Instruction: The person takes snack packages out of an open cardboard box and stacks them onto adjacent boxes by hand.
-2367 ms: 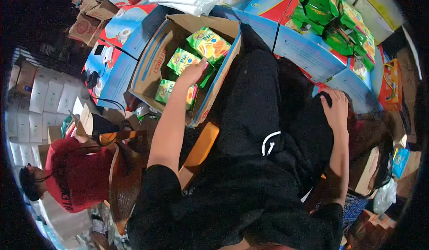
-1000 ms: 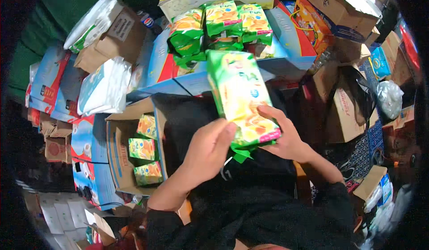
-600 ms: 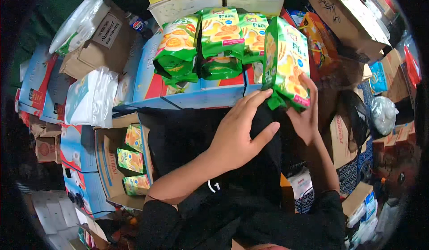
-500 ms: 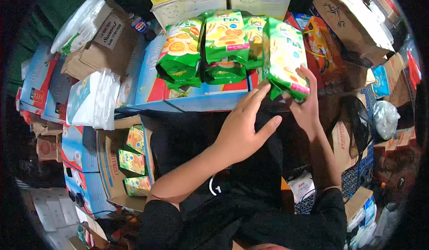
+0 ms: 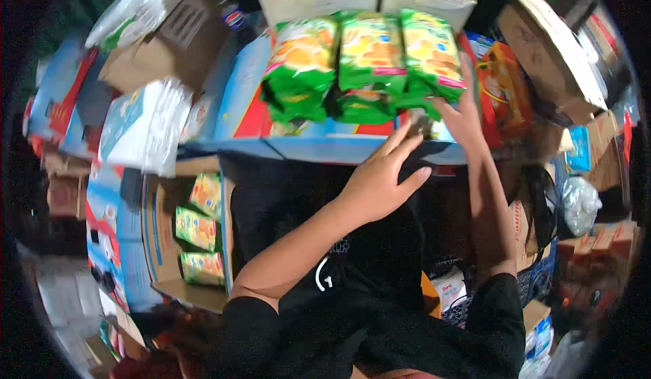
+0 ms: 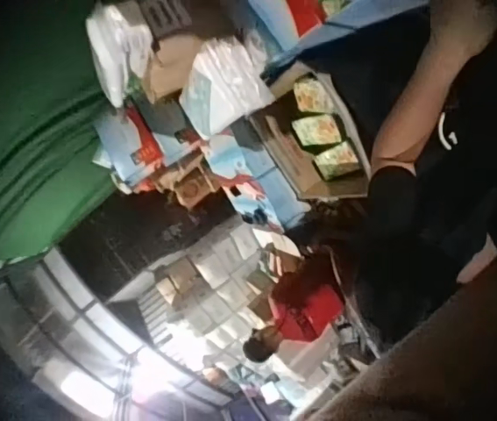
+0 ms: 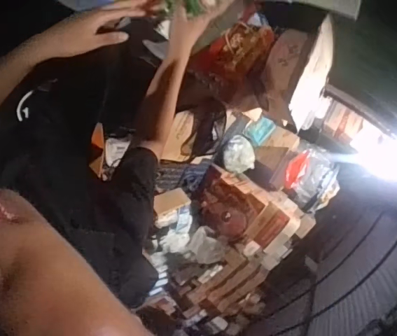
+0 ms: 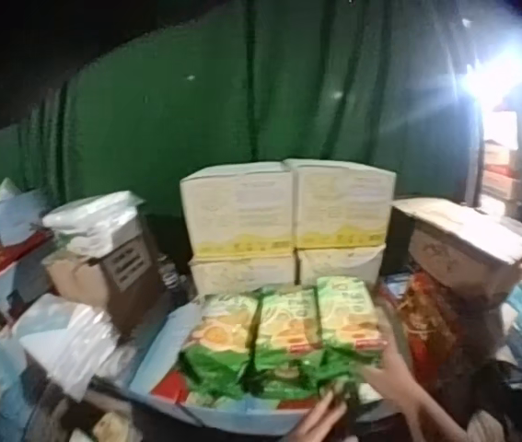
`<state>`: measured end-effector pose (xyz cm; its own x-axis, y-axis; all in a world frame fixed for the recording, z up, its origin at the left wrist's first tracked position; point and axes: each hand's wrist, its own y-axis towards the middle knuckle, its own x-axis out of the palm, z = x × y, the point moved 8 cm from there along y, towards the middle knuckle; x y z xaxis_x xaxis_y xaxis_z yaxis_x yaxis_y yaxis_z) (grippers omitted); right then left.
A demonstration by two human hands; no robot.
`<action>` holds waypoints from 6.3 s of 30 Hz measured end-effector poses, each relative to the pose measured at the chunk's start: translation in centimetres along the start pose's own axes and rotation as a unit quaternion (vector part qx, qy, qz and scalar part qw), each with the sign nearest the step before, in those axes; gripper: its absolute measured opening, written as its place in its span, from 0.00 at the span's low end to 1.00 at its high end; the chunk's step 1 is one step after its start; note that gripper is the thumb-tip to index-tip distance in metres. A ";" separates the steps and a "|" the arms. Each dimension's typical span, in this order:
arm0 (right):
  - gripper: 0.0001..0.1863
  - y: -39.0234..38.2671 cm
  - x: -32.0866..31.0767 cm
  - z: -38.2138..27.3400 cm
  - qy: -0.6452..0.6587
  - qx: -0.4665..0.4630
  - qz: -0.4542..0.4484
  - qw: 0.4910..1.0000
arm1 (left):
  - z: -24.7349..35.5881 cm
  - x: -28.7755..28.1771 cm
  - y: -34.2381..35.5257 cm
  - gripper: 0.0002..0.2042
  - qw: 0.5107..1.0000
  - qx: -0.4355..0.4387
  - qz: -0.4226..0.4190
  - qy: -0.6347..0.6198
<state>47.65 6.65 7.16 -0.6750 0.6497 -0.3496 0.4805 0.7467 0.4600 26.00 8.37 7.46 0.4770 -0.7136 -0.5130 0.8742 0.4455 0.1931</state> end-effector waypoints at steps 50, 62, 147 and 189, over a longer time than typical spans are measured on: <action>0.29 -21.5 15.8 -13.2 0.017 -0.025 -0.240 0.970 | -4.9 -26.3 -36.4 0.14 0.781 -0.230 0.160 0.558; 0.51 -22.9 10.1 -26.0 0.165 -0.011 -0.310 0.936 | 14.3 -12.6 -26.5 0.05 0.794 0.068 0.075 0.599; 0.28 -25.6 22.4 2.5 -0.265 0.082 -0.524 0.805 | -24.1 -16.0 -51.5 0.20 0.720 -0.610 -0.034 0.330; 0.29 -25.2 21.5 -0.6 -0.209 0.094 -0.489 0.841 | -17.2 -26.6 -54.1 0.20 0.676 -0.554 0.287 0.392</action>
<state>20.69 1.67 -11.40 -0.5622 -0.3255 -0.7602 -0.0839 0.9370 -0.3391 -35.49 12.53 -3.69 0.1349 0.0610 -0.9890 -0.2469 0.9687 0.0261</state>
